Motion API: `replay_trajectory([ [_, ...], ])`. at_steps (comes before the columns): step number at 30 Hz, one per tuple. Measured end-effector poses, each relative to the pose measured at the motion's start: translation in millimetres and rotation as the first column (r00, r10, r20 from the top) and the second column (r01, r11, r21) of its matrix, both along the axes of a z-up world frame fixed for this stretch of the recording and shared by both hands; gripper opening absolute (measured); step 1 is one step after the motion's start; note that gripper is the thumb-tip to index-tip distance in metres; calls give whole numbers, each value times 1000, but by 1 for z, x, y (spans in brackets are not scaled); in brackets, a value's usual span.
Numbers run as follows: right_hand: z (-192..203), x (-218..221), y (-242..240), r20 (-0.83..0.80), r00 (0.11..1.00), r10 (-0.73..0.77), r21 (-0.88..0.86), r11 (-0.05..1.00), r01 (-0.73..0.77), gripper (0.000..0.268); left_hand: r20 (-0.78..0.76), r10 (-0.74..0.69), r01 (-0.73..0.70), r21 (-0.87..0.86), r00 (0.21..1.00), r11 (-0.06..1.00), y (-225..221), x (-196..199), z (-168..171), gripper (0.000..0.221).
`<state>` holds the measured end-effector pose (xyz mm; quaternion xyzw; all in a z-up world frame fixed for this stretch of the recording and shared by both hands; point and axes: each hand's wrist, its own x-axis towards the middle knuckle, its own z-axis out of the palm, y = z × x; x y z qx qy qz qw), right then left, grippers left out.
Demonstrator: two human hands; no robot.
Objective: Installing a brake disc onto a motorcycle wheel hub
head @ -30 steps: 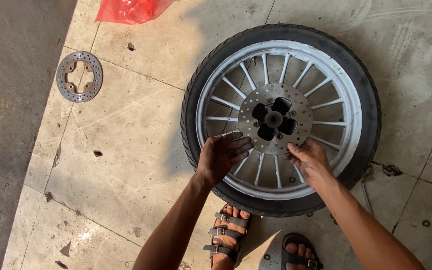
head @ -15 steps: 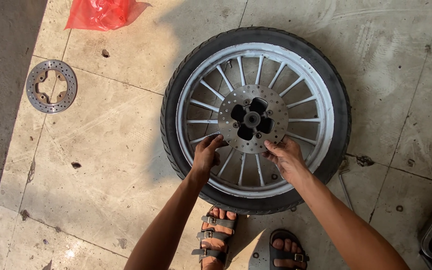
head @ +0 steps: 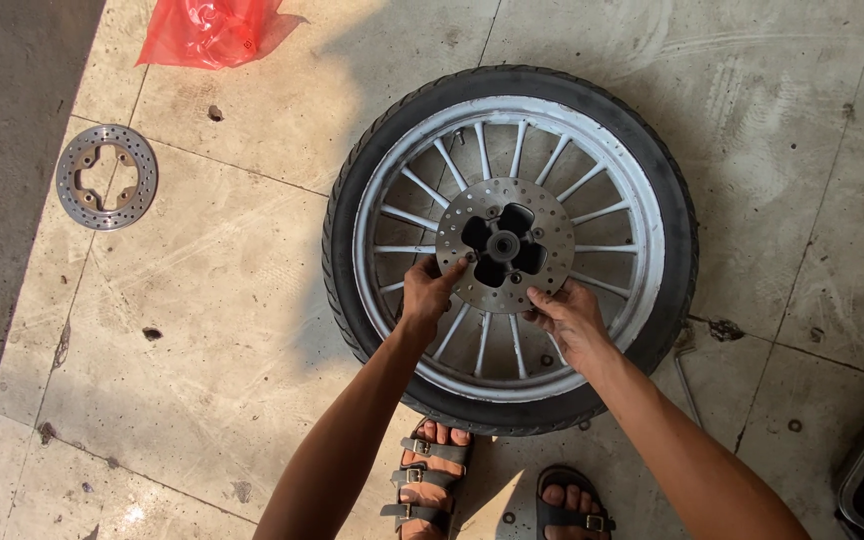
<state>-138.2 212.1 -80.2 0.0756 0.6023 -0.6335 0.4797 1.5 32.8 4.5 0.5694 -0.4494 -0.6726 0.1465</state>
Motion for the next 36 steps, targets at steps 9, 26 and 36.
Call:
replay_trajectory([
  [9, 13, -23, 21, -149, 987, 51, 5, 999, -51, 42, 768, -309, 827, -540, 560, 158, -7, 2, 3, 28],
  [26, -20, -79, 250, -286, 499, 818, 884, 426, -191, 42, 975, 85, 837, -130, 206, -532, -29, -9, -69, 26],
  [36, 60, -101, 208, -444, 307, 842, 894, 441, 85, 58, 786, -433, 885, -461, 441, 65, -25, -23, 17, 23],
])
